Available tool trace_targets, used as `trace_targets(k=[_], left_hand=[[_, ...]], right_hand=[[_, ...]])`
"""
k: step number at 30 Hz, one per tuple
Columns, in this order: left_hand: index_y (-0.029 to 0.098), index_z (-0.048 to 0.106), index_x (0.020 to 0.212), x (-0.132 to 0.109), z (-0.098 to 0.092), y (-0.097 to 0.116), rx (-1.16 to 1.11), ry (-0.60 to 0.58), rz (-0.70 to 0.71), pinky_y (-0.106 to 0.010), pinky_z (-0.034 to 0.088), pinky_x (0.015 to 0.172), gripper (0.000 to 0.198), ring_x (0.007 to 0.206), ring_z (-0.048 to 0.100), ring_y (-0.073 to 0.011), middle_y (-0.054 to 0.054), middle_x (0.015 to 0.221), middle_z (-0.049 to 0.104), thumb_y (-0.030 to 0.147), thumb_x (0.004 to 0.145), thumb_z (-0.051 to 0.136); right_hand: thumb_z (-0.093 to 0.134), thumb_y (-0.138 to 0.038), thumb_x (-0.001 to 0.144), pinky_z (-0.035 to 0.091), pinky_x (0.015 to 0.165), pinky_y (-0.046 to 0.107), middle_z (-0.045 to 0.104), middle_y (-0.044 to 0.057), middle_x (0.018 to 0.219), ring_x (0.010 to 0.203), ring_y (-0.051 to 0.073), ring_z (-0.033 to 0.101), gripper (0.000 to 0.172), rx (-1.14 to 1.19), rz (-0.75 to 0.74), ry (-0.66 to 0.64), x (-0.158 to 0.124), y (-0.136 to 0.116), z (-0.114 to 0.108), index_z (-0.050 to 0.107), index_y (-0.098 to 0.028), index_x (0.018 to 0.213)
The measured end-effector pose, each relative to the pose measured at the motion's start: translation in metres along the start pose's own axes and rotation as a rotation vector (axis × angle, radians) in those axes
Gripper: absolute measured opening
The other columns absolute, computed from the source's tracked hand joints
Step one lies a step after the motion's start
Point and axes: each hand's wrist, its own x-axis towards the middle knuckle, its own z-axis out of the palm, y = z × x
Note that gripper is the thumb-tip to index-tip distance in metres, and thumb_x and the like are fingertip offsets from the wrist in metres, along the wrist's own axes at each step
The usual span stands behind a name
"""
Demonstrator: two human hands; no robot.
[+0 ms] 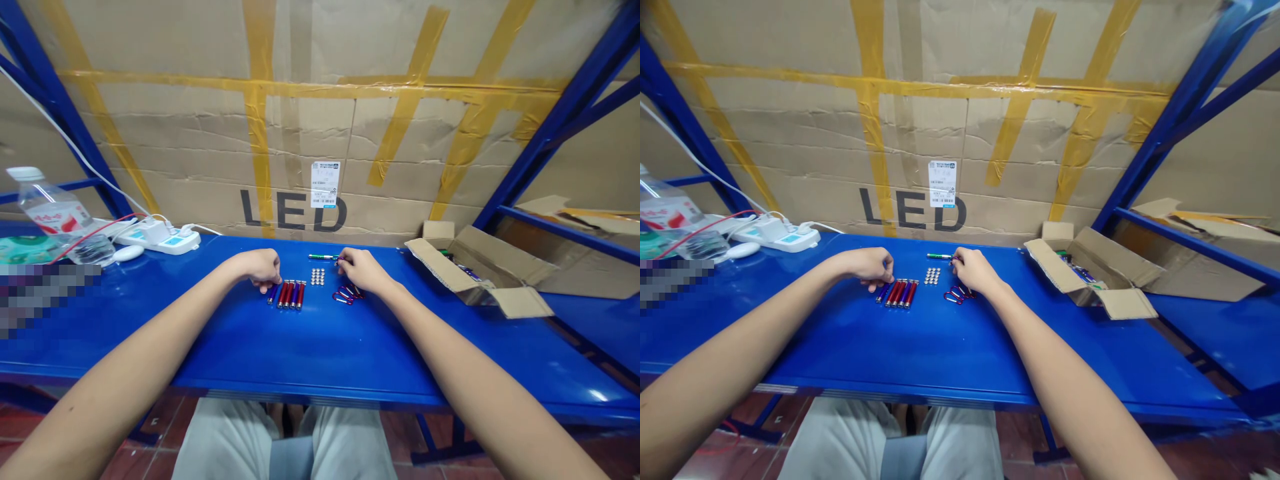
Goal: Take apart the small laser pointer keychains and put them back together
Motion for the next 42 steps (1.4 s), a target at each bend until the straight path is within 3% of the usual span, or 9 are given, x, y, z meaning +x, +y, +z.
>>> trace_targets(k=[11,26,32,42], left_hand=[[0.017,0.058,0.064,-0.0007,-0.0014,-0.0025,0.028,-0.014,0.038,-0.023,0.039,0.050,0.009,0.046,0.050,-0.0119,-0.001,0.051,0.063,0.015,0.073,0.059],[0.017,0.054,0.064,-0.0021,-0.0029,-0.0034,-0.076,-0.035,0.036,-0.024,0.040,0.049,0.011,0.052,0.059,-0.0142,-0.004,0.061,0.068,0.021,0.073,0.060],[0.017,0.054,0.069,-0.0044,-0.0026,-0.0045,-0.033,-0.152,0.061,-0.024,0.040,0.048,0.006,0.051,0.061,-0.0152,-0.005,0.063,0.070,0.020,0.075,0.056],[0.019,0.052,0.067,-0.0042,-0.0005,-0.0031,-0.053,-0.154,0.056,-0.026,0.040,0.049,0.006,0.049,0.060,-0.0162,-0.005,0.061,0.069,0.018,0.073,0.054]], right_hand=[[0.049,-0.017,0.091,0.041,0.061,0.026,0.071,0.005,0.076,0.068,0.016,0.063,0.013,-0.007,0.005,-0.017,0.0007,0.0025,0.0008,0.057,-0.019,0.082],[0.048,-0.019,0.093,0.040,0.060,0.023,0.071,0.003,0.076,0.069,0.014,0.063,0.012,-0.010,-0.001,-0.029,-0.0004,0.0000,-0.0005,0.056,-0.020,0.083],[0.049,-0.020,0.092,0.040,0.061,0.023,0.071,0.002,0.076,0.068,0.013,0.063,0.012,0.010,-0.016,-0.029,-0.0010,-0.0025,-0.0003,0.056,-0.019,0.082],[0.049,-0.020,0.092,0.040,0.060,0.025,0.070,0.003,0.075,0.066,0.014,0.062,0.013,-0.003,-0.036,-0.034,-0.0012,0.0000,-0.0002,0.057,-0.020,0.081]])
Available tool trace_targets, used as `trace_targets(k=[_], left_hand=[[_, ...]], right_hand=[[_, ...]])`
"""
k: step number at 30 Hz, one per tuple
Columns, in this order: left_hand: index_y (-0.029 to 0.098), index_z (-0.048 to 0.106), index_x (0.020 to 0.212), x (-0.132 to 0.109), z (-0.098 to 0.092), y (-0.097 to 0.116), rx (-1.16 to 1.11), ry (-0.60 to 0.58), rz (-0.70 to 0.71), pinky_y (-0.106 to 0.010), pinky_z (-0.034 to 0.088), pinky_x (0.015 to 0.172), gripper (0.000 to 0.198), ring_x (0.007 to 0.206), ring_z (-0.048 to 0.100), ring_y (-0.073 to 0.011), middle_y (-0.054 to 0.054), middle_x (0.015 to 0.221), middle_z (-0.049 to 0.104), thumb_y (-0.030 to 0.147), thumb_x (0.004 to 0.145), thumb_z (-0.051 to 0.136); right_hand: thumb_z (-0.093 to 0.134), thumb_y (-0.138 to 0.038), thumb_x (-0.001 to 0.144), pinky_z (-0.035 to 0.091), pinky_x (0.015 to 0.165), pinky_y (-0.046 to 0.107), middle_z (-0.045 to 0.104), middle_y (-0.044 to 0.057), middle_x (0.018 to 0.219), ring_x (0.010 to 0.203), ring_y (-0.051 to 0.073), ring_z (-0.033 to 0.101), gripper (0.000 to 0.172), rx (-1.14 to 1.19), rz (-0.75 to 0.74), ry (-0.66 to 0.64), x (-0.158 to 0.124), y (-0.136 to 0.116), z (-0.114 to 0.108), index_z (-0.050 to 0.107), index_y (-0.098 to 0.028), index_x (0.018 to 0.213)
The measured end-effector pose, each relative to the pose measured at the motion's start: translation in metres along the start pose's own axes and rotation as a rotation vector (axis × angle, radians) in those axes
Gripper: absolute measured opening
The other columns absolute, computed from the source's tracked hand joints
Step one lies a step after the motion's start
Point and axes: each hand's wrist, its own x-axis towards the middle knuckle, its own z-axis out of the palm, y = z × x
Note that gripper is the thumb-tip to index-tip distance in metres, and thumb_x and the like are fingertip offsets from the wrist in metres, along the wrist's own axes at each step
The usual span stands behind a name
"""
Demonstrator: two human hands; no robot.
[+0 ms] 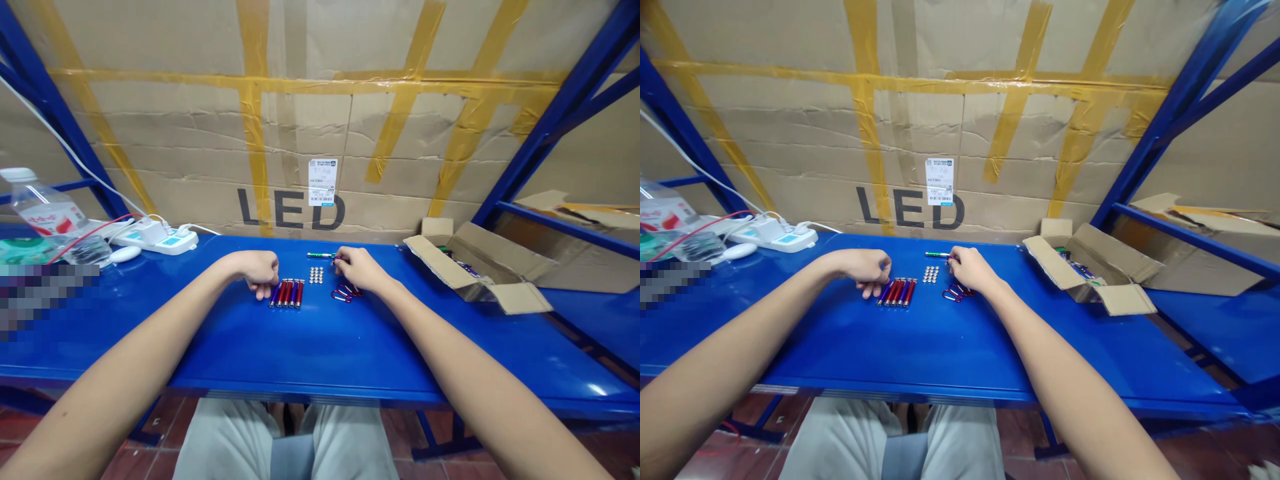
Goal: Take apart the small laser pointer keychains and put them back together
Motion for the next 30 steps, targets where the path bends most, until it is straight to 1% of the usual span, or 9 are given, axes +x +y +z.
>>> trace_targets(k=[3,5,8,9,11,16,20,25,30], left_hand=[[0.020,0.051,0.068,0.004,-0.003,-0.003,0.031,0.049,-0.019,-0.027,0.041,0.051,0.005,0.050,0.061,-0.0177,-0.004,0.062,0.069,0.018,0.072,0.055],[0.020,0.052,0.070,0.009,-0.002,-0.003,0.080,0.243,0.023,-0.028,0.042,0.053,0.005,0.054,0.062,-0.0184,-0.004,0.065,0.069,0.019,0.072,0.056],[0.019,0.055,0.081,0.018,0.009,0.002,0.107,0.647,0.315,-0.029,0.045,0.062,0.007,0.069,0.064,-0.0190,-0.005,0.078,0.070,0.024,0.076,0.058],[0.019,0.056,0.087,0.020,0.014,0.006,0.088,0.703,0.449,-0.029,0.046,0.065,0.011,0.075,0.064,-0.0189,-0.005,0.083,0.070,0.027,0.078,0.059],[0.019,0.056,0.095,0.024,0.027,0.013,0.054,0.692,0.636,-0.028,0.048,0.069,0.020,0.080,0.064,-0.0183,-0.005,0.088,0.069,0.030,0.080,0.062],[0.018,0.059,0.091,0.029,0.047,0.023,0.021,0.775,0.797,-0.026,0.047,0.068,0.007,0.078,0.063,-0.0143,-0.003,0.086,0.068,0.020,0.086,0.054],[0.017,0.062,0.088,0.033,0.047,0.022,0.020,0.863,0.781,-0.027,0.047,0.068,0.008,0.072,0.060,-0.0136,-0.002,0.080,0.065,0.017,0.083,0.055],[0.017,0.061,0.085,0.032,0.046,0.022,0.000,0.874,0.698,-0.026,0.046,0.067,0.007,0.070,0.058,-0.0132,-0.002,0.080,0.064,0.015,0.082,0.055],[0.017,0.062,0.086,0.033,0.047,0.022,-0.040,0.846,0.699,-0.026,0.047,0.067,0.007,0.070,0.059,-0.0133,-0.003,0.081,0.065,0.017,0.084,0.055]], right_hand=[[0.049,-0.021,0.091,0.041,0.061,0.025,0.071,0.002,0.074,0.066,0.014,0.062,0.013,0.031,-0.002,0.007,0.000,0.000,0.000,0.057,-0.019,0.081],[0.051,-0.022,0.091,0.042,0.063,0.025,0.072,0.002,0.075,0.066,0.014,0.062,0.013,0.099,-0.004,0.006,0.001,-0.003,0.001,0.057,-0.019,0.080],[0.052,-0.023,0.091,0.047,0.069,0.027,0.073,0.003,0.076,0.070,0.015,0.065,0.011,0.355,0.021,-0.030,0.000,-0.012,0.003,0.057,-0.018,0.082],[0.053,-0.023,0.090,0.048,0.071,0.028,0.073,0.004,0.075,0.071,0.015,0.067,0.010,0.465,0.033,-0.057,0.000,-0.016,0.004,0.057,-0.018,0.083],[0.056,-0.025,0.089,0.050,0.070,0.029,0.072,0.005,0.074,0.072,0.016,0.068,0.010,0.653,0.039,-0.124,-0.001,-0.023,0.007,0.056,-0.017,0.083],[0.055,-0.028,0.091,0.046,0.060,0.027,0.072,0.007,0.075,0.070,0.017,0.067,0.013,0.779,-0.011,-0.212,-0.004,-0.033,0.011,0.054,-0.017,0.086],[0.042,-0.022,0.096,0.050,0.070,0.031,0.070,0.006,0.082,0.078,0.018,0.066,0.015,0.504,-0.108,-0.135,-0.009,-0.039,0.011,0.055,-0.017,0.102],[0.037,-0.016,0.095,0.045,0.097,0.040,0.062,0.012,0.126,0.117,0.023,0.057,0.039,0.192,-0.257,-0.097,-0.013,-0.047,0.010,0.048,-0.019,0.133],[0.033,-0.015,0.096,0.047,0.092,0.038,0.062,0.016,0.127,0.110,0.023,0.061,0.040,0.076,-0.243,-0.091,-0.014,-0.046,0.012,0.046,-0.015,0.133]])
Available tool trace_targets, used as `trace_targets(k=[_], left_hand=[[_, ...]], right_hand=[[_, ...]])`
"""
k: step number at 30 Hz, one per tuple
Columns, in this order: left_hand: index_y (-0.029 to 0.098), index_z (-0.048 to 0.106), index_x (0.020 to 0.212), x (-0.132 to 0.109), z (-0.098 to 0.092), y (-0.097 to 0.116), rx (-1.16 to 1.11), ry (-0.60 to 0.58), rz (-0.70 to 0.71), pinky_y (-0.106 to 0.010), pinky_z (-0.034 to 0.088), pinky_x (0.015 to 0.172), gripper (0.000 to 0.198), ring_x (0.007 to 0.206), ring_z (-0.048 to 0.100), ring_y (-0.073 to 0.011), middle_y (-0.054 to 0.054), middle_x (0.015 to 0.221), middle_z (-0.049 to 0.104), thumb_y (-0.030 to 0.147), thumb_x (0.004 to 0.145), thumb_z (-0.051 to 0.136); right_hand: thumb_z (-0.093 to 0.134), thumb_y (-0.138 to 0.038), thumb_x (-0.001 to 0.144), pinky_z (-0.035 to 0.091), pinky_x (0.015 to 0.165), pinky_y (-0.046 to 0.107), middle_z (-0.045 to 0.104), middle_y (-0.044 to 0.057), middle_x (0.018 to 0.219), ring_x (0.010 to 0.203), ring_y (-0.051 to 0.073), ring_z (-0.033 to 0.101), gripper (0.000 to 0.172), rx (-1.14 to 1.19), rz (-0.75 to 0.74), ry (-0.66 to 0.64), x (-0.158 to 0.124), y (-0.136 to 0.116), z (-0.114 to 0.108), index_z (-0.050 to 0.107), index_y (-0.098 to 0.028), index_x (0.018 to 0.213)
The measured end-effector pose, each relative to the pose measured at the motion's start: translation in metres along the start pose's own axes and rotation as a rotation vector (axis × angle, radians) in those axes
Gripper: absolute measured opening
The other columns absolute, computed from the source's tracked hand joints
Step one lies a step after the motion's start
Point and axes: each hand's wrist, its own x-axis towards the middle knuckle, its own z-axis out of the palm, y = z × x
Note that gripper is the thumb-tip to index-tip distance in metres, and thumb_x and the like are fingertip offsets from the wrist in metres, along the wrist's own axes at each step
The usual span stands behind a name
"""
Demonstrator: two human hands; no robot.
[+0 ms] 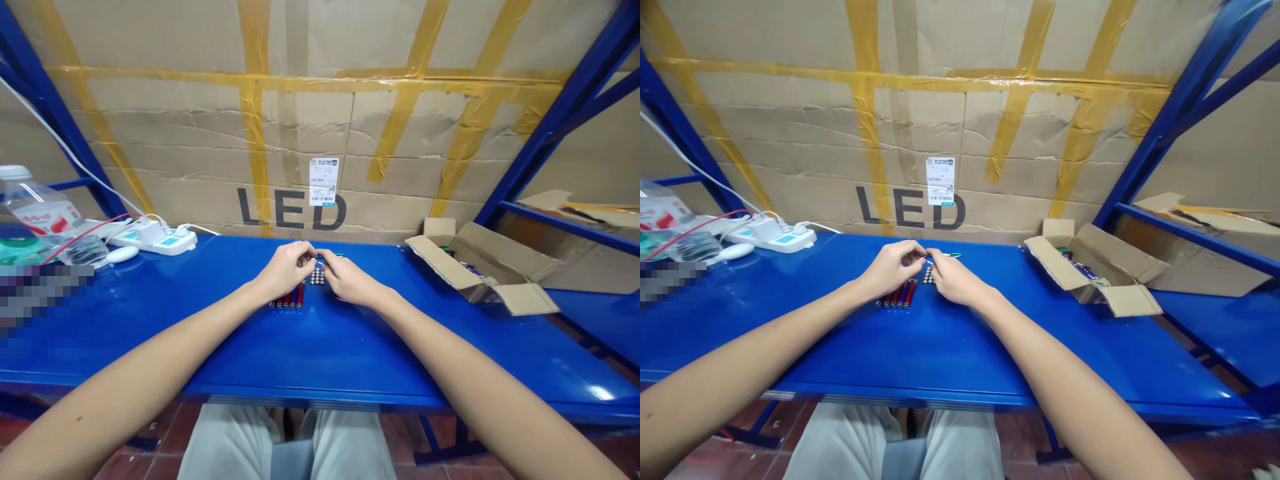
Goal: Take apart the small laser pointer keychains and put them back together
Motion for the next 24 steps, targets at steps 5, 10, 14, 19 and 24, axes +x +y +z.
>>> trace_targets(k=[5,10,14,19,24], left_hand=[[0.016,0.066,0.085,0.000,0.002,-0.003,-0.030,0.009,0.041,-0.026,0.048,0.071,0.010,0.076,0.062,-0.0150,-0.005,0.085,0.069,0.020,0.084,0.057],[0.016,0.069,0.084,-0.002,0.003,0.003,-0.076,-0.001,0.021,-0.027,0.049,0.073,0.011,0.080,0.064,-0.0162,-0.006,0.087,0.071,0.020,0.083,0.059],[0.017,0.070,0.086,-0.003,0.004,0.009,-0.132,-0.032,-0.050,-0.027,0.050,0.073,0.014,0.075,0.065,-0.0153,-0.004,0.087,0.073,0.018,0.081,0.058],[0.017,0.066,0.087,0.002,-0.008,0.003,-0.110,0.025,-0.122,-0.026,0.048,0.070,0.012,0.070,0.062,-0.0136,-0.002,0.081,0.070,0.020,0.080,0.057],[0.017,0.061,0.079,0.011,-0.028,-0.030,-0.008,0.047,-0.262,-0.026,0.045,0.069,0.010,0.069,0.060,-0.0141,-0.002,0.073,0.066,0.027,0.076,0.061]], right_hand=[[0.033,-0.019,0.097,0.046,0.085,0.034,0.066,0.019,0.116,0.102,0.025,0.063,0.035,-0.088,0.047,0.051,0.000,0.000,0.003,0.047,-0.012,0.128],[0.033,-0.020,0.097,0.046,0.080,0.033,0.066,0.020,0.116,0.102,0.027,0.064,0.034,-0.125,0.046,0.105,0.000,0.000,0.010,0.046,-0.011,0.127],[0.033,-0.019,0.096,0.047,0.082,0.033,0.066,0.020,0.117,0.104,0.027,0.064,0.035,-0.107,0.084,0.133,0.002,-0.001,0.009,0.044,-0.012,0.129],[0.038,-0.018,0.092,0.048,0.086,0.034,0.066,0.018,0.119,0.108,0.028,0.063,0.031,-0.189,0.268,0.170,0.002,0.018,-0.026,0.053,-0.014,0.119],[0.048,-0.017,0.083,0.051,0.059,0.033,0.068,0.014,0.067,0.057,0.024,0.065,0.017,-0.274,0.732,-0.242,-0.016,0.060,-0.063,0.061,-0.010,0.091]])
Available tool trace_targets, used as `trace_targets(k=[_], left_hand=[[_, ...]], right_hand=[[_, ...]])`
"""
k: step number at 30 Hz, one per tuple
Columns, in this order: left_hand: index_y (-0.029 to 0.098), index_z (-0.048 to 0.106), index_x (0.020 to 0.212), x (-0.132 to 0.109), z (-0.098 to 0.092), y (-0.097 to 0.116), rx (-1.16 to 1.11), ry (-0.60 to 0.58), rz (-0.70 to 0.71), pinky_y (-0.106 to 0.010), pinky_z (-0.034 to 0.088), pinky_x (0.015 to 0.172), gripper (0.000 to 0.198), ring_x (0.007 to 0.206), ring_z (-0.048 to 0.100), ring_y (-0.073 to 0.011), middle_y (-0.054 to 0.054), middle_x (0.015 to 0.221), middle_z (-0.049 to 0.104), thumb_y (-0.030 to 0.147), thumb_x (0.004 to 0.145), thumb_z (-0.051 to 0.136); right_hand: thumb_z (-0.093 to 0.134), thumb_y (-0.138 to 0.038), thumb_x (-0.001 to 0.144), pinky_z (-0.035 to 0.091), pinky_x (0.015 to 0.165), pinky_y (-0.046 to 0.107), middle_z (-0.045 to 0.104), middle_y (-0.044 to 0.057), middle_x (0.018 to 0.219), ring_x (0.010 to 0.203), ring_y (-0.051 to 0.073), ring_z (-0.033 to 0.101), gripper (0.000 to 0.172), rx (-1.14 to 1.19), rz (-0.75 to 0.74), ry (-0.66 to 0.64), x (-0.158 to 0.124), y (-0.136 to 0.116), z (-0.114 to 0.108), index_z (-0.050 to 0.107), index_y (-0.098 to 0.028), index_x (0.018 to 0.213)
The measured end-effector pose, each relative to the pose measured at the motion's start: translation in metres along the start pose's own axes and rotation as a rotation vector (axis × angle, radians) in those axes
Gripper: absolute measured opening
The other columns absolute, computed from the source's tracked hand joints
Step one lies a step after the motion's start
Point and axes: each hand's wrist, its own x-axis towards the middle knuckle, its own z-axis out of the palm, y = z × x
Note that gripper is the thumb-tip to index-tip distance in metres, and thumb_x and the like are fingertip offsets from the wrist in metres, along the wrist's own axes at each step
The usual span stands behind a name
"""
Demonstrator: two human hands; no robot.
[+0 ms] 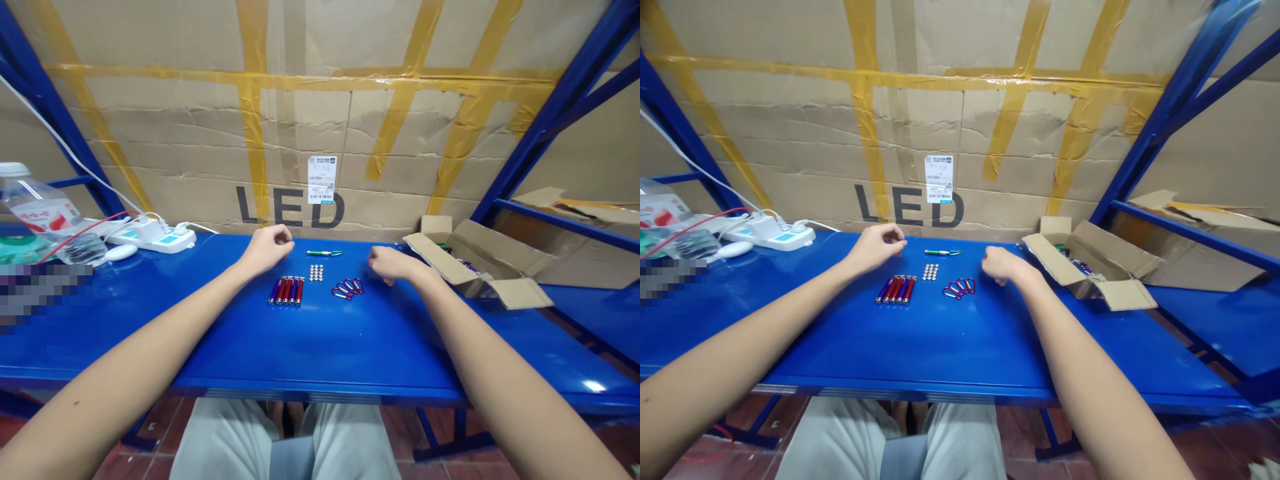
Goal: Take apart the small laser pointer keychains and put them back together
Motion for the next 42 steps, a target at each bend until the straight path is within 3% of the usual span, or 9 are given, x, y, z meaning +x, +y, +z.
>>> trace_targets(k=[2,6,11,15,18,22,29,42], left_hand=[[0.017,0.062,0.077,0.007,-0.004,-0.015,0.048,-0.024,-0.017,-0.026,0.043,0.070,0.012,0.074,0.059,-0.0152,-0.003,0.077,0.066,0.029,0.073,0.062],[0.017,0.062,0.072,0.013,-0.005,-0.038,0.089,-0.230,-0.134,-0.026,0.042,0.065,0.012,0.070,0.057,-0.0156,-0.003,0.073,0.066,0.028,0.068,0.063],[0.018,0.062,0.067,0.013,-0.008,-0.042,0.164,-0.338,-0.188,-0.025,0.041,0.062,0.007,0.066,0.056,-0.0151,-0.003,0.069,0.067,0.023,0.063,0.063],[0.018,0.066,0.067,0.012,-0.012,-0.036,0.174,-0.405,-0.212,-0.025,0.041,0.061,0.010,0.065,0.057,-0.0155,-0.004,0.069,0.068,0.025,0.063,0.060],[0.017,0.068,0.068,0.011,-0.013,-0.034,0.166,-0.417,-0.219,-0.025,0.042,0.061,0.016,0.066,0.059,-0.0158,-0.006,0.074,0.071,0.028,0.065,0.057],[0.017,0.069,0.067,0.012,-0.015,-0.035,0.141,-0.465,-0.194,-0.024,0.042,0.062,0.017,0.067,0.059,-0.0160,-0.006,0.074,0.071,0.028,0.063,0.057],[0.017,0.071,0.068,0.013,-0.021,-0.033,0.095,-0.566,-0.151,-0.025,0.043,0.066,0.017,0.070,0.060,-0.0165,-0.004,0.074,0.071,0.028,0.062,0.059],[0.017,0.074,0.075,0.015,-0.026,-0.036,0.132,-0.705,-0.102,-0.026,0.046,0.072,0.023,0.080,0.063,-0.0187,-0.004,0.079,0.073,0.033,0.066,0.061]], right_hand=[[0.049,-0.019,0.082,0.050,0.051,0.035,0.060,0.010,0.052,0.044,0.022,0.059,0.016,0.030,0.061,-0.174,0.002,0.013,0.000,0.061,-0.010,0.077],[0.050,-0.024,0.081,0.051,0.048,0.036,0.055,0.006,0.047,0.040,0.020,0.056,0.018,0.065,0.094,-0.287,-0.001,0.016,0.000,0.061,-0.011,0.075],[0.059,-0.023,0.075,0.050,0.050,0.031,0.064,0.007,0.062,0.048,0.018,0.060,0.015,-0.046,0.062,-0.160,-0.004,0.016,-0.007,0.065,-0.014,0.086],[0.068,-0.018,0.066,0.044,0.054,0.024,0.069,0.003,0.076,0.062,0.016,0.061,0.020,-0.087,-0.133,-0.082,-0.004,0.022,-0.011,0.068,-0.019,0.086],[0.068,-0.016,0.065,0.042,0.055,0.022,0.069,0.001,0.074,0.064,0.014,0.060,0.011,-0.073,-0.237,-0.085,-0.003,0.023,-0.011,0.069,-0.020,0.076],[0.061,-0.012,0.067,0.044,0.054,0.023,0.067,0.002,0.066,0.061,0.015,0.061,0.009,-0.001,-0.261,-0.142,0.000,0.023,-0.007,0.067,-0.018,0.068],[0.055,-0.007,0.063,0.045,0.054,0.023,0.069,0.001,0.068,0.062,0.015,0.063,0.016,0.018,-0.296,-0.130,0.000,0.019,-0.003,0.067,-0.018,0.067],[0.057,-0.009,0.066,0.045,0.055,0.023,0.070,0.003,0.074,0.064,0.015,0.064,0.013,0.000,-0.262,-0.142,-0.006,0.009,-0.004,0.065,-0.017,0.073]])
